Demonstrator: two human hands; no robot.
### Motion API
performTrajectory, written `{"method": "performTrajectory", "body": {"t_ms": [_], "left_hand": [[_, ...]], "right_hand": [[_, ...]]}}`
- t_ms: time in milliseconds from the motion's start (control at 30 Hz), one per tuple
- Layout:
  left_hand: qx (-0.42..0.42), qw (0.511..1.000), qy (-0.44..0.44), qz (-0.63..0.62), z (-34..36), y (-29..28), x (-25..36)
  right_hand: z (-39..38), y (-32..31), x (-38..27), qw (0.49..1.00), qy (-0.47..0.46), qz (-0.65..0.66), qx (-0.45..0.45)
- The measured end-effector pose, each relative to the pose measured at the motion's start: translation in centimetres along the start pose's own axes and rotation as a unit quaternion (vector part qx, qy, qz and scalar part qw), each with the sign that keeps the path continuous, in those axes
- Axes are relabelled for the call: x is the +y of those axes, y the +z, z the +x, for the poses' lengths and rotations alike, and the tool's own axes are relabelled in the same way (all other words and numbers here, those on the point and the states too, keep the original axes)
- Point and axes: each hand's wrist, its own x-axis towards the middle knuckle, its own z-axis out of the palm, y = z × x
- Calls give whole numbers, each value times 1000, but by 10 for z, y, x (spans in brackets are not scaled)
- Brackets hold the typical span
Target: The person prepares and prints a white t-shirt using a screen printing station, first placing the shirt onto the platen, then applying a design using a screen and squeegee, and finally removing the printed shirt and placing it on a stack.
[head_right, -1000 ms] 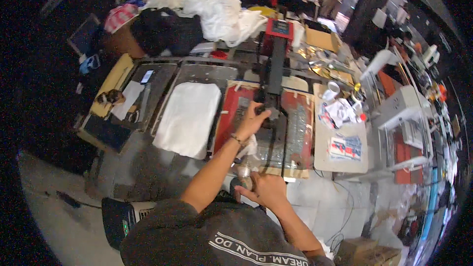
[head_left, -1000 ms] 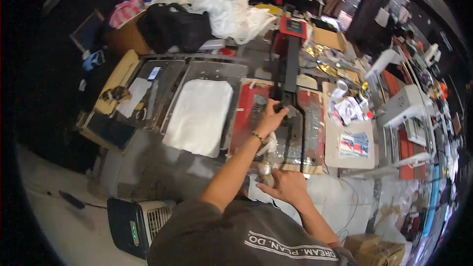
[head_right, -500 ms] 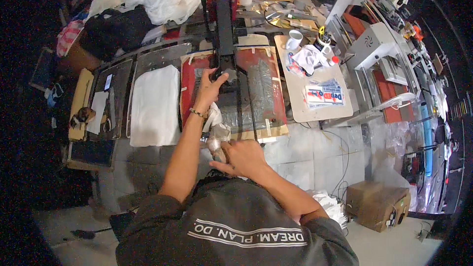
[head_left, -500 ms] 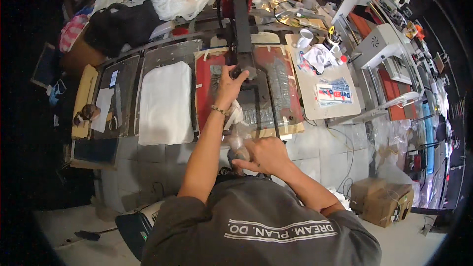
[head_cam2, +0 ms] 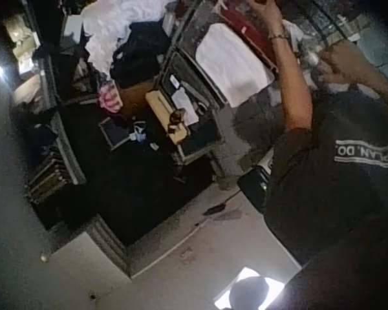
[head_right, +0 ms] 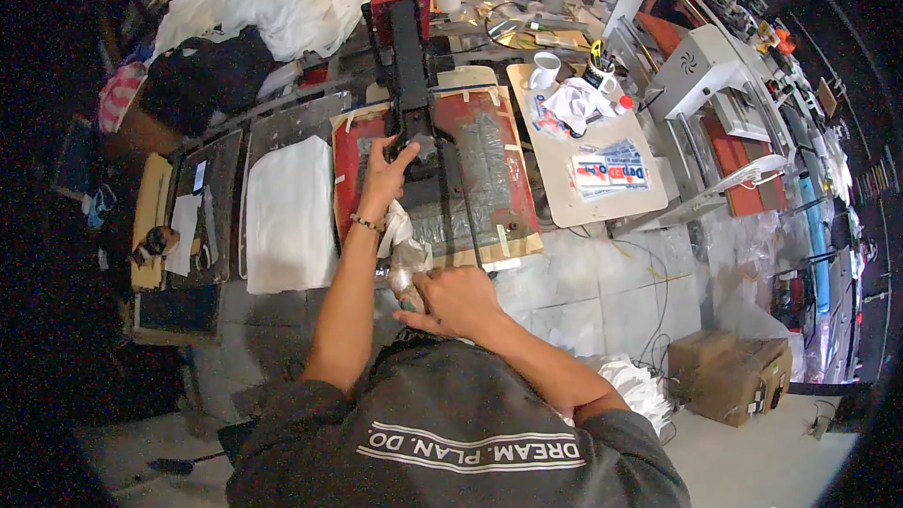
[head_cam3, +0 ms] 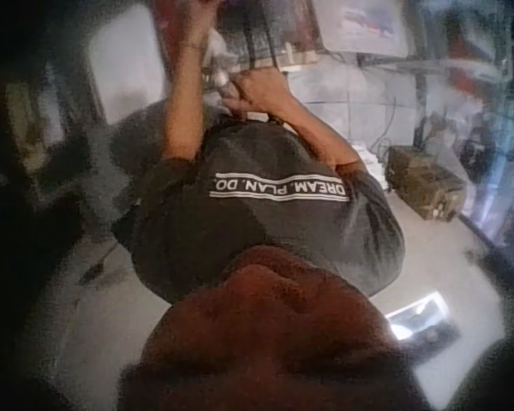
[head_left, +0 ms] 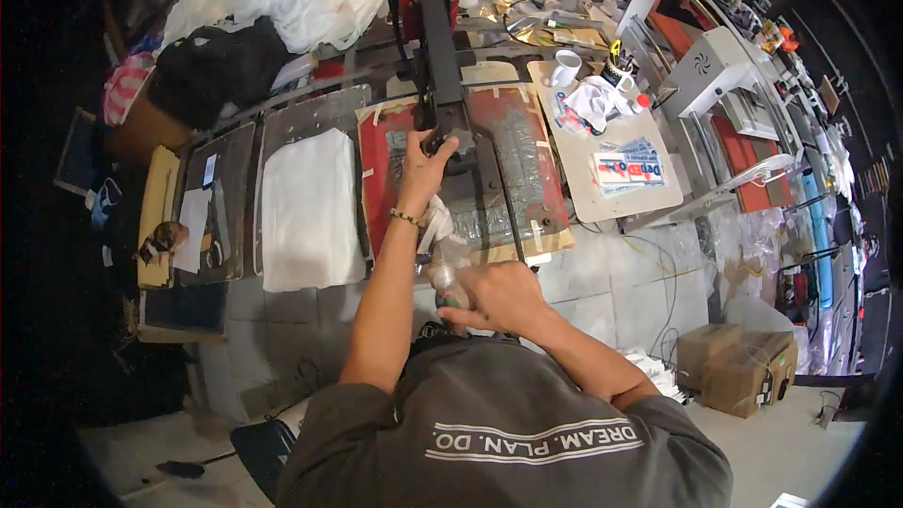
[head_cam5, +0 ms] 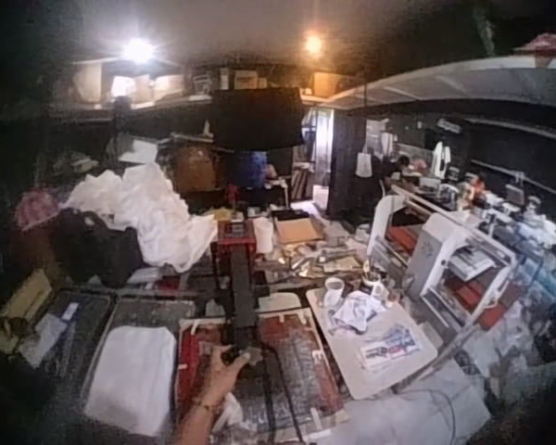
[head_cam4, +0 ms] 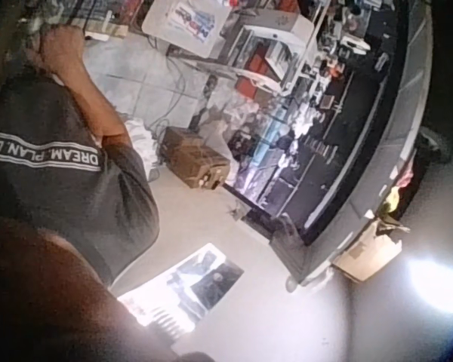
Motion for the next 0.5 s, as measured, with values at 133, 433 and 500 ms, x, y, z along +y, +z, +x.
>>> {"method": "performTrajectory", "body": {"t_ms": [133, 433, 500], "left_hand": [[22, 997, 65, -17, 0, 2, -1], [-2, 1000, 22, 9, -3, -2, 3], [0, 999, 47, -2, -3, -1, 0]], "right_hand": [[-1, 1, 0, 1000, -8, -10, 12], [-1, -4, -2, 1000, 12, 4, -24], [-2, -2, -1, 1000, 5, -7, -9]]}}
